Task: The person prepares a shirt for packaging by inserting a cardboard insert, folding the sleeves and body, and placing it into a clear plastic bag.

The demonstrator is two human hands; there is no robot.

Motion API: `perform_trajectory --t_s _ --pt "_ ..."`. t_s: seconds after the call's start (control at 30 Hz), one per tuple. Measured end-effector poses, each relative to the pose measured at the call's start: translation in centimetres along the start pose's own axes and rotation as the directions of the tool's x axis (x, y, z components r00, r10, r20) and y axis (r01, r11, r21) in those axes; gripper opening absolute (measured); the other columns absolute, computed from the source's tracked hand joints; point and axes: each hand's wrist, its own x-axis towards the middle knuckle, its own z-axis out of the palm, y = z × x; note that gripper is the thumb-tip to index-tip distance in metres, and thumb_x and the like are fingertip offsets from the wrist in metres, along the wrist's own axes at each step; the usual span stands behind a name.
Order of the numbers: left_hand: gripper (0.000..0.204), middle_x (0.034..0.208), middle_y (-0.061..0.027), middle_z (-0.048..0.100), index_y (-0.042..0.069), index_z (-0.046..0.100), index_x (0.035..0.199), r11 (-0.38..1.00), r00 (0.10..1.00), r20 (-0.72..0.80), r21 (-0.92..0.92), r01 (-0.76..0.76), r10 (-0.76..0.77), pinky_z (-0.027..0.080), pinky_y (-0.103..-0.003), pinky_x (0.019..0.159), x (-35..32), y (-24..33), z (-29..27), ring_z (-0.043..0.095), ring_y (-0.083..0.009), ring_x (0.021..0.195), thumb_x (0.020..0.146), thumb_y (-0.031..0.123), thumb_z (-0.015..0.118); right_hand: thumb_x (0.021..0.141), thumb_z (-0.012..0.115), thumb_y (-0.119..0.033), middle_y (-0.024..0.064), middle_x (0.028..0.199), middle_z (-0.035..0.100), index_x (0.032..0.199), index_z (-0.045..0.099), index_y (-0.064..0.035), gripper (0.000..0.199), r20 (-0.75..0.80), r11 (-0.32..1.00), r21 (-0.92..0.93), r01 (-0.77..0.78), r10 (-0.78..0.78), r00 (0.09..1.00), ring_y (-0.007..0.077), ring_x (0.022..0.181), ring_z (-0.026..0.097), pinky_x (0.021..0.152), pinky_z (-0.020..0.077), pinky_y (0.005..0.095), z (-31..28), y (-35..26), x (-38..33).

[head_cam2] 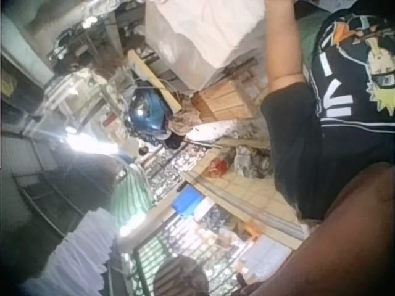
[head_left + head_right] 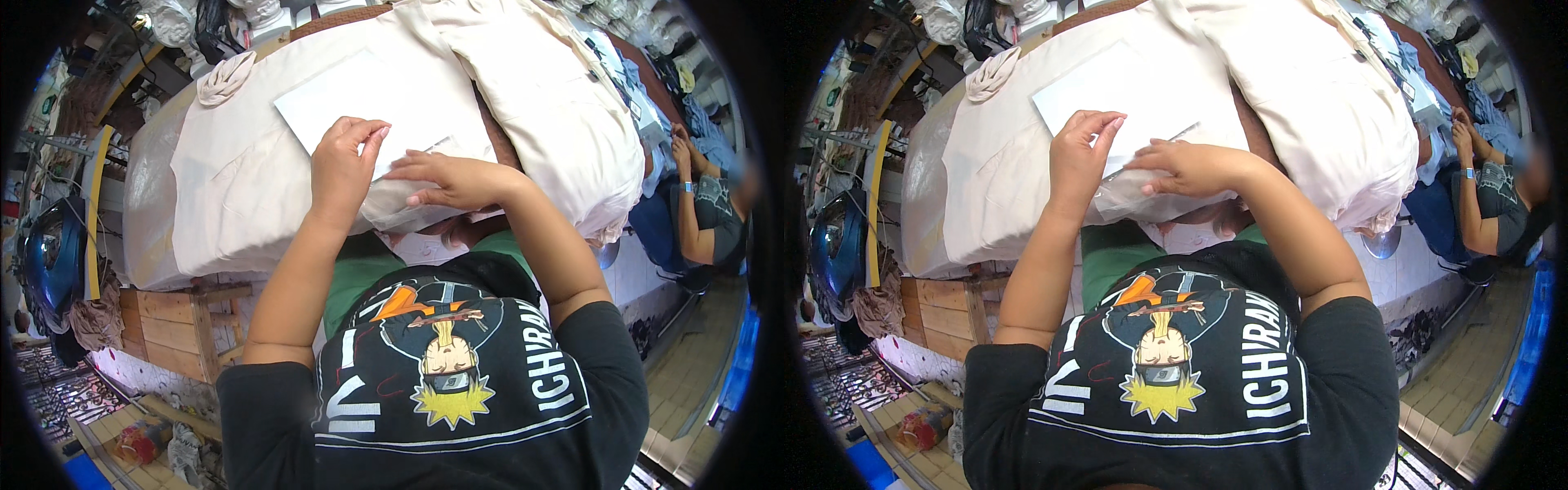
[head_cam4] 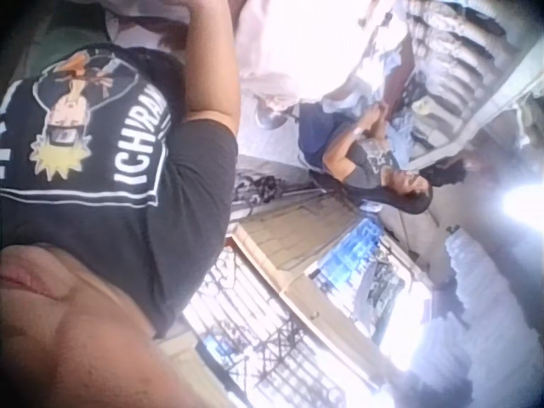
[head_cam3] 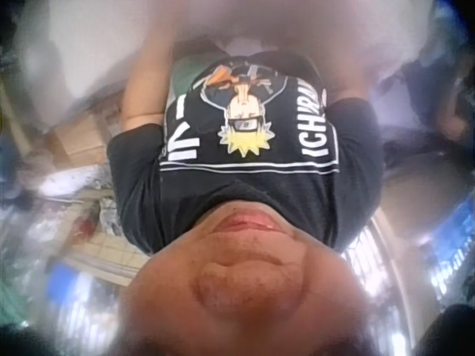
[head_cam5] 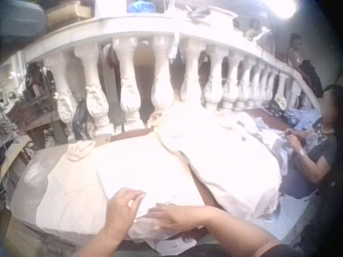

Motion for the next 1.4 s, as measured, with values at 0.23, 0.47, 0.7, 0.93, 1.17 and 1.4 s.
perform_trajectory --t_s 0.23,0.47,0.7,0.93,1.17,1.4 --pt "0.024 0.095 -0.0104 0.065 0.01 0.068 0.098 0.969 0.953 0.255 -0.139 0.202 -0.162 0.048 -0.029 0.075 -0.3 0.4 -0.1 0.062 -0.0235 0.084 0.083 0.028 0.064 0.091 0.048 -0.019 0.0182 0.114 0.057 0.119 0.055 -0.0038 0.032 -0.162 0.986 -0.022 -0.164 0.158 0.974 0.0348 0.102 0.055 0.089 0.0423 0.0405 0.1 -3.1 -3.7" --pt "0.06 0.146 -0.0195 0.025 0.022 0.046 0.134 0.889 0.819 0.565 0.419 -0.182 -0.099 0.015 -0.053 0.108 -1.2 -5.5 3.1 0.017 -0.0369 0.137 0.086 0.058 0.046 0.091 0.049 -0.026 0.0178 0.106 0.061 0.112 0.058 -0.0013 0.034 -0.274 0.982 -0.14 -0.125 0.083 0.958 0.0349 0.099 0.056 0.088 0.0425 0.0417 2.5 -1.4 -5.1" --pt "0.064 0.15 -0.0178 0.017 0.025 0.038 0.139 0.886 0.809 0.579 0.42 -0.194 -0.098 0.006 -0.06 0.106 -1.7 -5.7 3.4 0.007 -0.0401 0.138 0.085 0.058 0.047 0.088 0.054 -0.026 0.0176 0.105 0.06 0.111 0.058 -0.0028 0.033 -0.004 0.975 -0.019 -0.22 0.22 0.976 0.0347 0.098 0.057 0.085 0.0446 0.0413 2.8 -3.2 -9.5" --pt "0.047 0.124 -0.0087 0.052 0.013 0.057 0.119 0.925 0.919 0.313 0.217 -0.313 0.238 0.04 -0.039 0.094 -1.5 -2.1 1.1 0.049 -0.0293 0.111 0.075 0.025 0.071 0.082 0.06 -0.02 0.015 0.102 0.062 0.108 0.06 -0.0028 0.031 -0.215 0.973 -0.057 -0.222 0.206 0.955 0.0335 0.093 0.059 0.08 0.0468 0.0402 -0.5 -5.8 -10.3" --pt "0.045 0.111 -0.0101 0.056 0.009 0.06 0.11 0.951 0.874 0.476 0.214 -0.223 0.098 0.043 -0.039 0.086 -4.4 -0.1 3.1 0.052 -0.029 0.101 0.069 0.019 0.074 0.081 0.06 -0.015 0.0141 0.096 0.063 0.107 0.059 -0.0029 0.029 -0.314 0.928 -0.182 -0.326 0.259 0.914 0.0332 0.089 0.06 0.077 0.0481 0.0393 1.8 -3.7 -7.8" --pt "0.054 0.113 -0.0082 0.053 0.013 0.06 0.111 0.964 0.836 0.544 0.172 -0.203 0.079 0.041 -0.042 0.086 -4.8 0.7 2.6 0.049 -0.0288 0.106 0.062 0.025 0.079 0.078 0.064 -0.016 0.014 0.095 0.063 0.106 0.06 -0.004 0.031 -0.386 0.941 -0.126 -0.314 0.245 0.889 0.0328 0.088 0.06 0.076 0.0472 0.0406 0.2 -5.1 -9.3"
